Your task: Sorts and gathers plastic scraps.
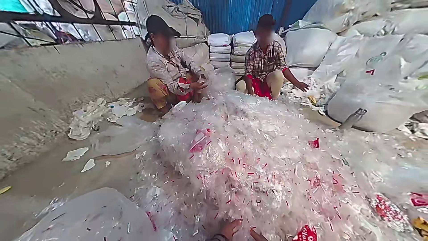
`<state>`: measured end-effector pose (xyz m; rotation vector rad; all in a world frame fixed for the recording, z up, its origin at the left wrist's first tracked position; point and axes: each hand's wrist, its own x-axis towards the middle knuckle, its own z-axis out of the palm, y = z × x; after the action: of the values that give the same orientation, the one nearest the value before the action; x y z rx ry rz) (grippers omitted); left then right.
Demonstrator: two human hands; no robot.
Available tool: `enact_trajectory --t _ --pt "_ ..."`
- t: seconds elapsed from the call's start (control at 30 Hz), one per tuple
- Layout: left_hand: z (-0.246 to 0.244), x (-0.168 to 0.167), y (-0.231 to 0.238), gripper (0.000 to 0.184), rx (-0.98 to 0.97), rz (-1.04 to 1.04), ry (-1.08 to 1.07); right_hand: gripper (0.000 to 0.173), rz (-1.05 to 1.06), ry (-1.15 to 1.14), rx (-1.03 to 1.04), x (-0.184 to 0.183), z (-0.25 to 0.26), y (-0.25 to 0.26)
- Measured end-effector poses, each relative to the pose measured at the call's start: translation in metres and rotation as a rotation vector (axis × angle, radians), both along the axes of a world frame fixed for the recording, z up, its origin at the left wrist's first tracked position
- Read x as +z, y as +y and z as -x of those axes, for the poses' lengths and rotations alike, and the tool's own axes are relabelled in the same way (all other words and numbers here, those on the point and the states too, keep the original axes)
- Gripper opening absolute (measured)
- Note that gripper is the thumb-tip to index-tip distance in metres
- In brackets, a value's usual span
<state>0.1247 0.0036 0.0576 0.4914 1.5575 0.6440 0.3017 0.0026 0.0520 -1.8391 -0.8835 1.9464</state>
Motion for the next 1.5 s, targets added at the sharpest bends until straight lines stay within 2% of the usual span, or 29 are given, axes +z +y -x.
enact_trajectory --t 0.07,0.13,0.23,0.33,0.4,0.47,0.53,0.67,0.77,0.87,0.93,1.0,1.1,1.17,1.27,1.33,1.43,1.5 --pt "-0.011 0.014 0.0 0.071 -0.006 -0.039 -0.056 0.059 -0.131 -0.031 0.049 0.006 0.008 -0.005" --pt "-0.022 0.038 -0.006 0.051 -0.037 -0.099 -0.071 0.051 -0.197 -0.082 0.072 0.033 0.012 -0.01" --pt "-0.028 0.07 -0.013 0.046 -0.114 -0.121 -0.018 0.055 -0.175 -0.145 0.071 0.083 0.012 -0.015" --pt "-0.042 0.096 -0.021 0.043 -0.144 -0.207 0.028 0.061 -0.197 -0.209 0.074 0.113 0.003 -0.023" --pt "-0.051 0.122 -0.031 0.039 -0.274 -0.3 0.155 0.058 -0.241 -0.276 0.079 0.135 0.0 -0.033" --pt "-0.06 0.152 -0.039 0.04 -0.424 -0.389 0.319 0.056 -0.285 -0.299 0.071 0.169 -0.004 -0.044" --pt "-0.068 0.175 -0.051 0.042 -0.414 -0.442 0.362 0.055 -0.314 -0.234 -0.002 0.198 -0.009 -0.056" --pt "-0.085 0.223 -0.065 0.042 -0.255 -0.537 0.263 0.049 -0.406 -0.079 -0.211 0.247 -0.019 -0.067" --pt "-0.093 0.255 -0.088 0.048 -0.258 -0.632 0.291 0.048 -0.516 -0.055 -0.271 0.276 -0.023 -0.082" --pt "-0.1 0.285 -0.098 0.057 -0.262 -0.696 0.278 0.05 -0.601 0.077 -0.312 0.296 -0.024 -0.08" --pt "-0.102 0.293 -0.108 0.064 -0.331 -0.698 0.345 0.047 -0.617 0.18 -0.311 0.305 -0.027 -0.091" --pt "-0.104 0.301 -0.109 0.064 -0.343 -0.719 0.372 0.045 -0.63 0.243 -0.301 0.316 -0.03 -0.092" --pt "-0.111 0.29 -0.106 0.069 -0.363 -0.761 0.391 0.045 -0.601 0.268 -0.326 0.313 -0.035 -0.094" --pt "-0.114 0.276 -0.1 0.069 -0.406 -0.711 0.451 0.046 -0.554 0.265 -0.338 0.302 -0.038 -0.092" --pt "-0.115 0.266 -0.1 0.058 -0.499 -0.573 0.564 0.043 -0.489 0.228 -0.311 0.283 -0.037 -0.091" --pt "-0.113 0.257 -0.101 0.049 -0.58 -0.563 0.64 0.041 -0.449 0.251 -0.298 0.272 -0.035 -0.092" --pt "-0.112 0.241 -0.095 0.045 -0.527 -0.594 0.639 0.043 -0.436 0.258 -0.238 0.264 -0.036 -0.087" --pt "-0.112 0.24 -0.097 0.047 -0.533 -0.46 0.611 0.045 -0.388 0.253 -0.221 0.263 -0.035 -0.086"
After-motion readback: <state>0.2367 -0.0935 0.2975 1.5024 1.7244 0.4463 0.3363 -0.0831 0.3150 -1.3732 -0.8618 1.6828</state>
